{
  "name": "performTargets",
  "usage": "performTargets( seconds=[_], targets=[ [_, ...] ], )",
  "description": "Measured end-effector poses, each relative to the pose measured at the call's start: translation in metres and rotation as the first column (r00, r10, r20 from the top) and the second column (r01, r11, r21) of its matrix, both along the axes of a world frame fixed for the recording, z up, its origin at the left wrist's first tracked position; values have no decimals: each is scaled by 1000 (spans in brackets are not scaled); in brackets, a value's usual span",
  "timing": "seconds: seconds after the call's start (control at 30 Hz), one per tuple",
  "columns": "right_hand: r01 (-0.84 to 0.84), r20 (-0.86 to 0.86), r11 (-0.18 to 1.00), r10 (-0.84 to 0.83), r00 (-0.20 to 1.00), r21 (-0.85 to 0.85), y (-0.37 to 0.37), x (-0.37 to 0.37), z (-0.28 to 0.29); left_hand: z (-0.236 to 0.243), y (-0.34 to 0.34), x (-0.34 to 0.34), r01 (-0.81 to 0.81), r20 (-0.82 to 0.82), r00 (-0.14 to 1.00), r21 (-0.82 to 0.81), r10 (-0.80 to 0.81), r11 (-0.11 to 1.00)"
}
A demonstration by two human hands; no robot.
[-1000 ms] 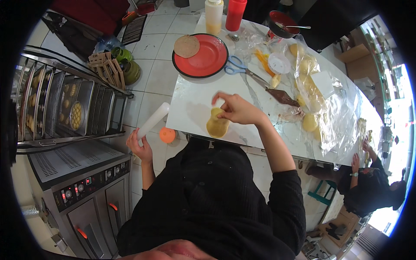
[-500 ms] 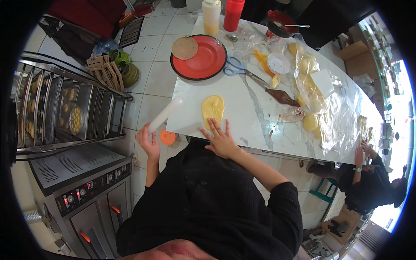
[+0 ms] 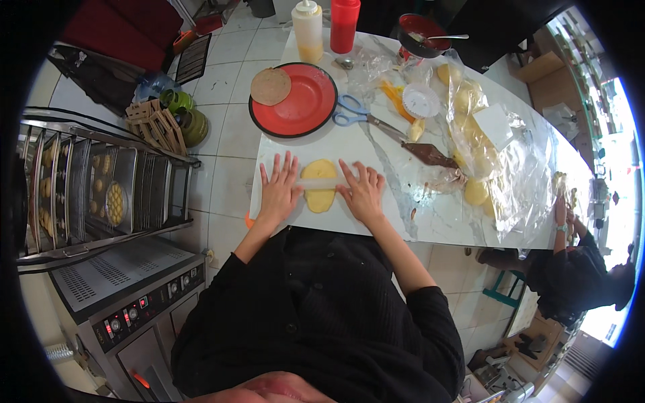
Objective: The person flattens pieces of dough using a rolling pin and by hand, places raisins on top, folds the dough over, cuts slits using a bench scraper, twists the dough, and places it into a paper baking cup.
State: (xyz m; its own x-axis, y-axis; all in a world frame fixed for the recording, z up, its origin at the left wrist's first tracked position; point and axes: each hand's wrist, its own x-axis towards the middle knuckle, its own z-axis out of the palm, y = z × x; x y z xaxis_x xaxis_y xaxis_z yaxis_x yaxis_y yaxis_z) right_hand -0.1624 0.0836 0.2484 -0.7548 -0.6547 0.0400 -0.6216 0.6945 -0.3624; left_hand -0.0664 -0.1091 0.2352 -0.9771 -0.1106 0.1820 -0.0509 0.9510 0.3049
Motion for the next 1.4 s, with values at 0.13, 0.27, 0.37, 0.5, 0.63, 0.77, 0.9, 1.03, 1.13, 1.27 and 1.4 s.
performTargets(
  seconds=[0.13,0.27,0.37,0.5,0.63,0.77,0.9,1.03,1.13,1.27,1.4],
  targets=[
    [137,-352,990,-141,926,-34,-28,-40,-7,1,-15,-50,-160,-107,984,-135,146,978],
    [211,-374,973,-230,898,-91,-53,-81,-9,6,-31,-97,-333,-239,922,-83,306,939],
    [238,-396,951,-301,867,-199,-60,-93,-2,14,-33,-115,-453,-367,848,-127,383,882],
    [140,-219,957,-197,956,-253,-55,-88,3,-8,-39,-97,-305,-445,844,64,301,950],
    [-18,-178,979,-19,984,-204,-47,-72,-8,-11,-24,-69,-33,-306,950,77,56,996],
    [-1,-188,973,-44,981,-229,-44,-55,5,9,-17,-48,16,-327,944,-70,-38,997],
    [9,-88,987,-23,996,-161,-30,-28,-1,9,-11,-22,79,-90,994,163,-65,984],
    [84,-235,959,-151,960,-272,-41,-44,4,17,-17,-43,-67,-234,969,49,77,997],
    [191,-207,969,-221,953,-155,-61,-57,-1,31,-20,-82,-201,-411,896,-33,170,979],
    [270,-233,961,-278,932,-67,-63,-37,-13,13,-12,-76,-256,-284,934,-111,216,960],
    [197,-232,980,-186,955,25,-35,24,-14,2,7,-13,-193,-37,981,-102,190,976]
  ],
)
